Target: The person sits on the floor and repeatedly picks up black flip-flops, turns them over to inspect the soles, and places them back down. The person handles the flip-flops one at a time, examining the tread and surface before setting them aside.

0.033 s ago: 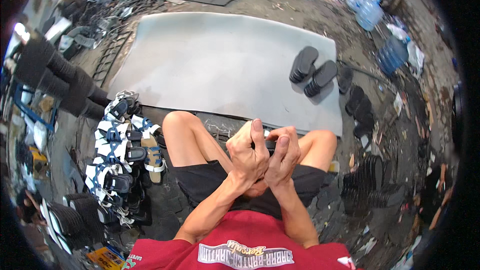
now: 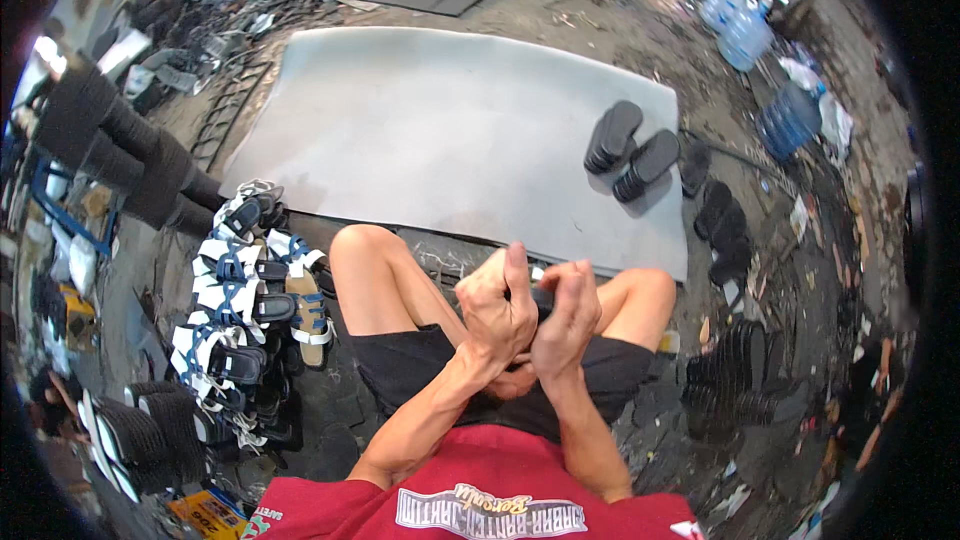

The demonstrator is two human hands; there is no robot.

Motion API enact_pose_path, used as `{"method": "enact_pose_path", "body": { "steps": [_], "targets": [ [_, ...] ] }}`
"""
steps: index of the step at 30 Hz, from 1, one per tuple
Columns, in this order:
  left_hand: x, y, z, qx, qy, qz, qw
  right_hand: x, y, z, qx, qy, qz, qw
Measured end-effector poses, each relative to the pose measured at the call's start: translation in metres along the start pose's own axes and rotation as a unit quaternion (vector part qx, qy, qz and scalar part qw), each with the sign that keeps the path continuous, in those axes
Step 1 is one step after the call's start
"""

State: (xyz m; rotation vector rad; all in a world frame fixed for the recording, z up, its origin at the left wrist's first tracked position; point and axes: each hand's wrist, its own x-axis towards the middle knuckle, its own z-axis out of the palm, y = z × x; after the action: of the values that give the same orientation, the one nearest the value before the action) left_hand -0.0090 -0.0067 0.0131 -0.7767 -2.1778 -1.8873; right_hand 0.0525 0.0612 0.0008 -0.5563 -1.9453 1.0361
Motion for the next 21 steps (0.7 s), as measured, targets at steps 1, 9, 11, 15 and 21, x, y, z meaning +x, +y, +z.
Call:
{"method": "enact_pose_path", "body": {
  "steps": [1,9,11,15,21],
  "targets": [
    [-0.001,-0.004,-0.003,0.013,-0.005,0.004,1.0,-0.006,-0.003,0.001,0.053,-0.003,0.068,0.996],
    [-0.022,-0.005,-0.019,0.08,-0.023,0.022,0.996,-0.016,0.009,0.017,0.021,0.012,0.093,0.995],
    [-0.028,-0.012,-0.019,0.103,0.0,0.04,0.994,-0.04,0.036,0.023,-0.031,0.001,0.04,0.999],
    [-0.017,-0.027,-0.027,0.019,0.041,-0.018,0.999,-0.037,0.021,0.024,0.034,-0.016,0.009,0.999],
    [-0.023,-0.005,-0.016,-0.088,0.035,-0.078,0.992,-0.052,0.109,0.001,-0.182,0.005,0.004,0.983]
  ]
}}
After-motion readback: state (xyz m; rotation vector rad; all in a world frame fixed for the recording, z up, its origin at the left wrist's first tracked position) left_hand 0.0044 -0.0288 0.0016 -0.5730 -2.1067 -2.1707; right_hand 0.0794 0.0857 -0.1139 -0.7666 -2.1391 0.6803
